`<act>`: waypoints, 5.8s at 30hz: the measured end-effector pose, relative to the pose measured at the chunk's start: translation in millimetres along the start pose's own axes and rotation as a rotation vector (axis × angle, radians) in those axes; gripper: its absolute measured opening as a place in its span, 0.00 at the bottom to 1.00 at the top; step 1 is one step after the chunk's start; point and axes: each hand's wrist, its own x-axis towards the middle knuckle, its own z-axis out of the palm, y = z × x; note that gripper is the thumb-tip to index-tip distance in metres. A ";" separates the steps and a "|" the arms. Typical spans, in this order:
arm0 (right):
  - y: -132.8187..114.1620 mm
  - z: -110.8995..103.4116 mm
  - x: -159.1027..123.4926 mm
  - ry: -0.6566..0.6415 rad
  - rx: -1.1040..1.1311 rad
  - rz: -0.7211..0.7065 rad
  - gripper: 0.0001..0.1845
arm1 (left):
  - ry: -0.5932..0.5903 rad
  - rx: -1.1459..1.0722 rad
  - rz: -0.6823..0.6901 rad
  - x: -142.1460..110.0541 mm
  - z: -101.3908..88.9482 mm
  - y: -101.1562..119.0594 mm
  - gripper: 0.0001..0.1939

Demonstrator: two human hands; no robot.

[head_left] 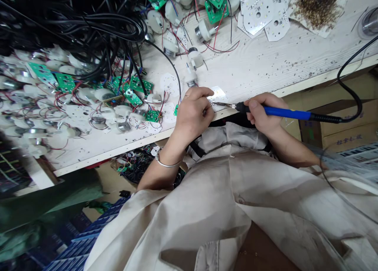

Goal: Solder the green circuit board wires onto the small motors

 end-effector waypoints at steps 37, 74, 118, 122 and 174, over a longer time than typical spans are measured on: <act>37.0 -54.1 96.3 0.091 -0.519 -0.352 0.15 | -0.043 0.369 -0.026 -59.0 -120.7 -50.0 0.09; 22.1 -0.9 40.7 -0.180 -0.790 -0.465 0.19 | 0.195 0.455 0.297 21.9 17.6 3.5 0.08; 33.1 -69.7 87.0 0.608 0.023 -0.058 0.25 | 0.283 0.211 0.238 46.7 33.2 -0.7 0.06; 17.6 -44.1 57.2 0.484 0.115 -0.019 0.20 | 0.238 0.185 0.172 43.5 33.4 -2.4 0.07; 27.7 -5.2 27.2 -0.235 -0.545 -0.559 0.20 | 0.062 0.066 0.317 26.2 2.1 -5.1 0.05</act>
